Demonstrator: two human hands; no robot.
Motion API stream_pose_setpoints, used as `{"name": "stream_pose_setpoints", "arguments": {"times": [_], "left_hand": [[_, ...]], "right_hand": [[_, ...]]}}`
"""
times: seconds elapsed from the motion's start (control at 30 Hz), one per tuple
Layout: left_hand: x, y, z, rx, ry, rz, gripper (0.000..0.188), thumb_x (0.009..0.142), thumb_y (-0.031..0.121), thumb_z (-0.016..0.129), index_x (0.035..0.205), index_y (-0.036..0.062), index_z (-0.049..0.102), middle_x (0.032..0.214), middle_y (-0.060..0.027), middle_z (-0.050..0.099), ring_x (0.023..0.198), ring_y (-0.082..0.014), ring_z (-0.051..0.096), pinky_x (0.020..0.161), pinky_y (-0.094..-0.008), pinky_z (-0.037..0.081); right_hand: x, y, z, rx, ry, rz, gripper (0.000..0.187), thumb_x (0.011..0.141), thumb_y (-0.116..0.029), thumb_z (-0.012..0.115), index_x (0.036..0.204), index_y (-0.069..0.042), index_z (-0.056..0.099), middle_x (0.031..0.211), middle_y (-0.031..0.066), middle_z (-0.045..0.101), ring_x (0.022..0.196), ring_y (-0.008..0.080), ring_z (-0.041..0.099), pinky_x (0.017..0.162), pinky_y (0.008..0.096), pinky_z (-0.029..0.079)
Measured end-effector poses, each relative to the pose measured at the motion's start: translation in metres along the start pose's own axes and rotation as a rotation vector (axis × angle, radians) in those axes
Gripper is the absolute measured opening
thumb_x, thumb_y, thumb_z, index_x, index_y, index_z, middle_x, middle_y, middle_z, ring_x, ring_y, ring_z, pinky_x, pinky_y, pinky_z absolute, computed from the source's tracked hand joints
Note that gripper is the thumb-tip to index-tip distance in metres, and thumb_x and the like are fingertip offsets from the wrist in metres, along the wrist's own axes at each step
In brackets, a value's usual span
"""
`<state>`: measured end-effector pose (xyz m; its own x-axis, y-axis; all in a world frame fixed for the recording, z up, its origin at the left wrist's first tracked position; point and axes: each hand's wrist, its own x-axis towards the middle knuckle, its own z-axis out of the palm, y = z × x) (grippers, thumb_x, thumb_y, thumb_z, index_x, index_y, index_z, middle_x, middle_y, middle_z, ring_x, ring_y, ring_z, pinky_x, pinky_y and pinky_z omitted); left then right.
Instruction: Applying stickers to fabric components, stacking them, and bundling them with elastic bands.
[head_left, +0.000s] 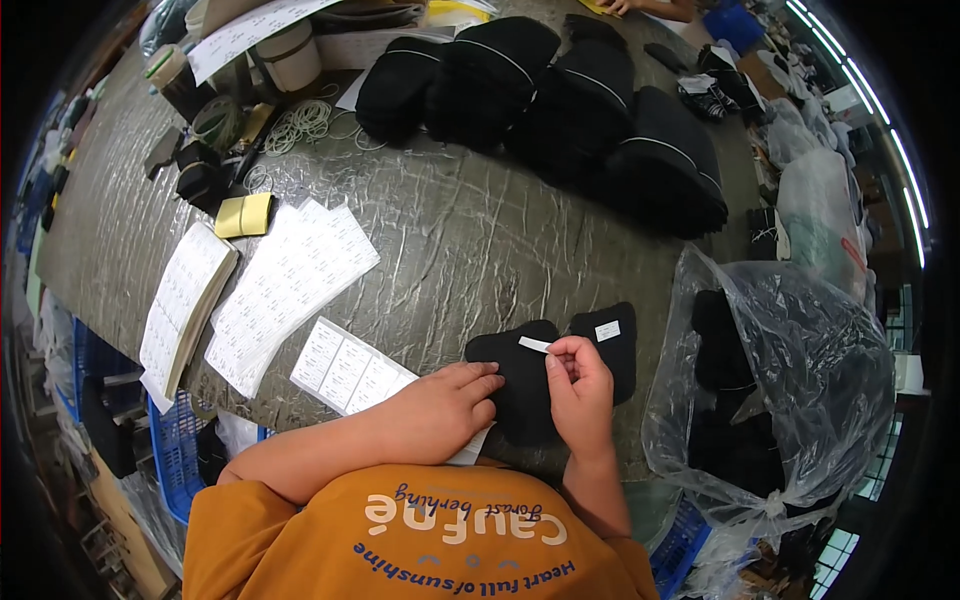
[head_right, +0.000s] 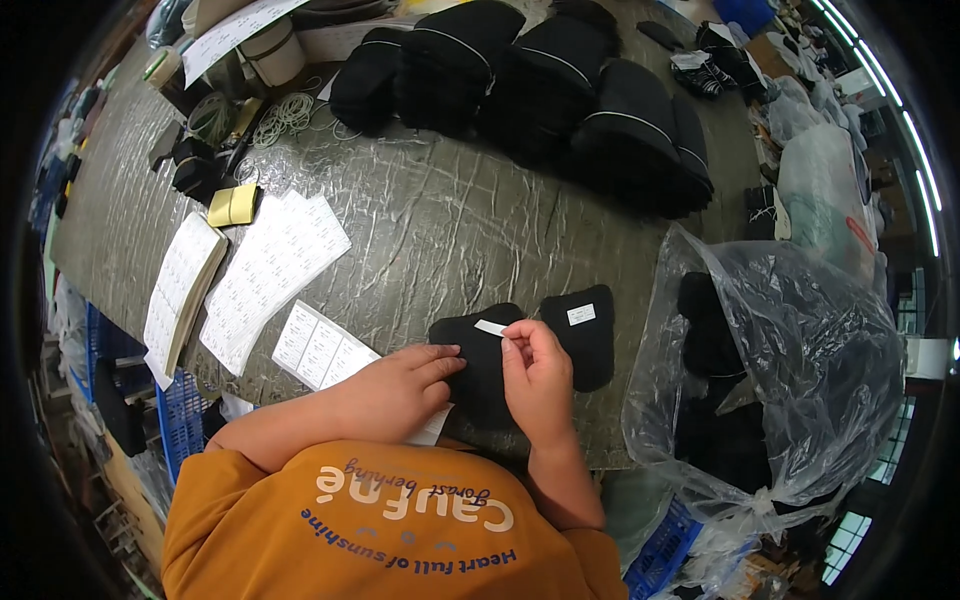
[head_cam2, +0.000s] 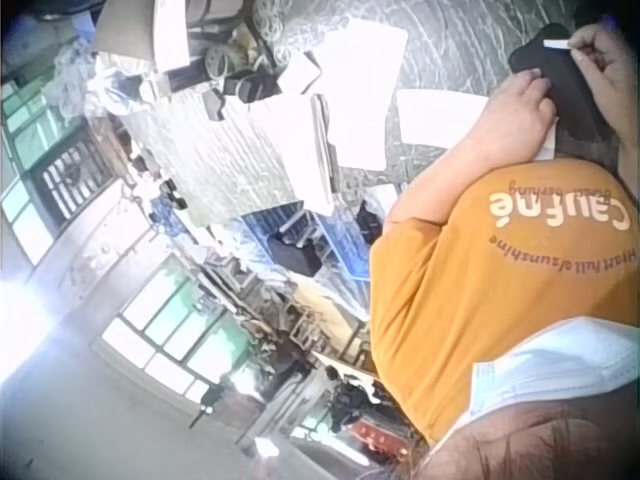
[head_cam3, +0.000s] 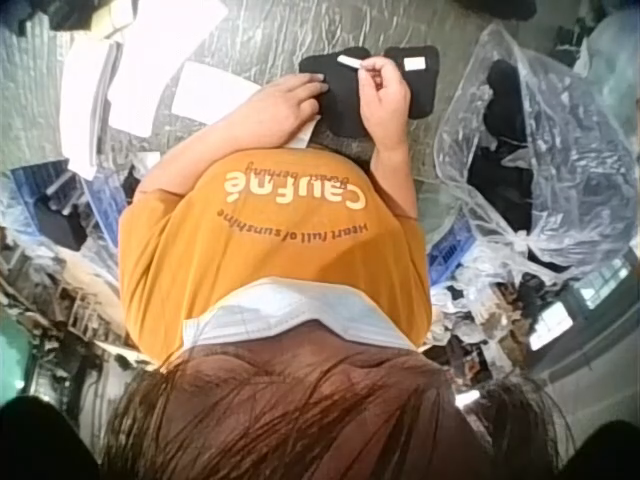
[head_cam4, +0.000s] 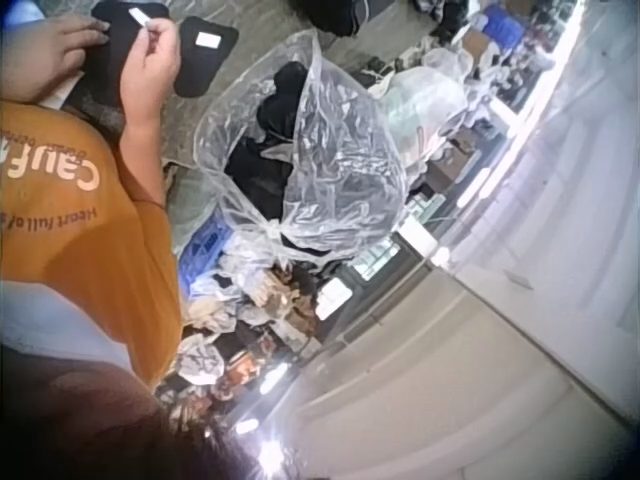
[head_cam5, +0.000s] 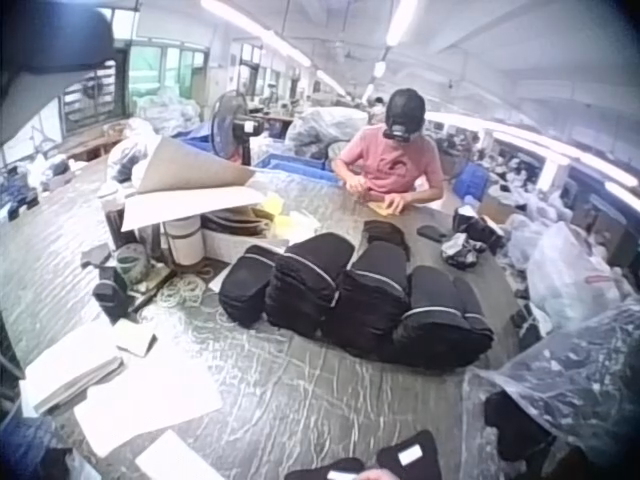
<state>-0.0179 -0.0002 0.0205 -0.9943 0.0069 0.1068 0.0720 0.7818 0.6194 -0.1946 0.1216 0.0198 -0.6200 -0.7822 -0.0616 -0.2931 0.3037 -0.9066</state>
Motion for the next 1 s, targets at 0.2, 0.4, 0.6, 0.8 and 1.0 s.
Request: {"name": "stream_pose_setpoints", "arguments": {"times": [0.2, 0.4, 0.6, 0.8, 1.0], "left_hand": [[0.001, 0.000, -0.003, -0.005, -0.009, 0.007, 0.026, 0.082, 0.014, 0.053, 0.097, -0.0059, 0.062, 0.127, -0.0254, 0.054, 0.126, -0.0392, 0.046, 0.106, -0.0448, 0.038], [0.001, -0.001, 0.000, -0.006, 0.005, -0.009, 0.021, 0.088, 0.016, 0.055, 0.089, -0.0038, 0.061, 0.128, -0.0219, 0.054, 0.127, -0.0371, 0.045, 0.107, -0.0446, 0.037], [0.003, 0.000, 0.000, -0.001, 0.005, -0.007, 0.021, 0.087, 0.016, 0.055, 0.089, -0.0042, 0.061, 0.128, -0.0221, 0.054, 0.127, -0.0371, 0.045, 0.106, -0.0448, 0.037], [0.002, -0.001, 0.000, 0.002, 0.000, -0.010, 0.021, 0.087, 0.016, 0.055, 0.089, -0.0045, 0.061, 0.128, -0.0222, 0.054, 0.127, -0.0370, 0.045, 0.106, -0.0446, 0.037], [0.003, -0.002, 0.002, -0.006, -0.016, -0.014, 0.022, 0.088, 0.016, 0.055, 0.089, -0.0044, 0.062, 0.128, -0.0220, 0.054, 0.127, -0.0369, 0.045, 0.106, -0.0445, 0.038]], "right_hand": [[0.004, -0.005, 0.004, -0.043, 0.058, -0.152, 0.006, 0.084, 0.004, 0.059, 0.090, 0.001, 0.060, 0.085, 0.0055, 0.058, 0.066, 0.0095, 0.053, 0.060, 0.0233, 0.046], [0.003, -0.004, 0.003, 0.001, -0.018, 0.024, 0.006, 0.084, 0.004, 0.060, 0.090, 0.002, 0.061, 0.076, 0.0032, 0.059, 0.062, 0.0068, 0.052, 0.059, 0.0220, 0.045], [0.003, 0.011, 0.008, 0.057, -0.033, 0.090, 0.007, 0.085, 0.003, 0.060, 0.092, 0.003, 0.063, 0.077, 0.0005, 0.060, 0.063, 0.0028, 0.050, 0.057, 0.0190, 0.042], [0.004, 0.011, 0.014, 0.009, -0.035, 0.070, 0.007, 0.086, 0.004, 0.059, 0.092, 0.004, 0.063, 0.076, -0.0029, 0.059, 0.062, -0.0004, 0.047, 0.055, 0.0160, 0.040], [0.005, 0.014, 0.015, -0.034, -0.008, 0.062, 0.006, 0.083, 0.001, 0.062, 0.089, 0.003, 0.064, 0.077, 0.0077, 0.063, 0.059, 0.0101, 0.058, 0.056, 0.0244, 0.046]]}}
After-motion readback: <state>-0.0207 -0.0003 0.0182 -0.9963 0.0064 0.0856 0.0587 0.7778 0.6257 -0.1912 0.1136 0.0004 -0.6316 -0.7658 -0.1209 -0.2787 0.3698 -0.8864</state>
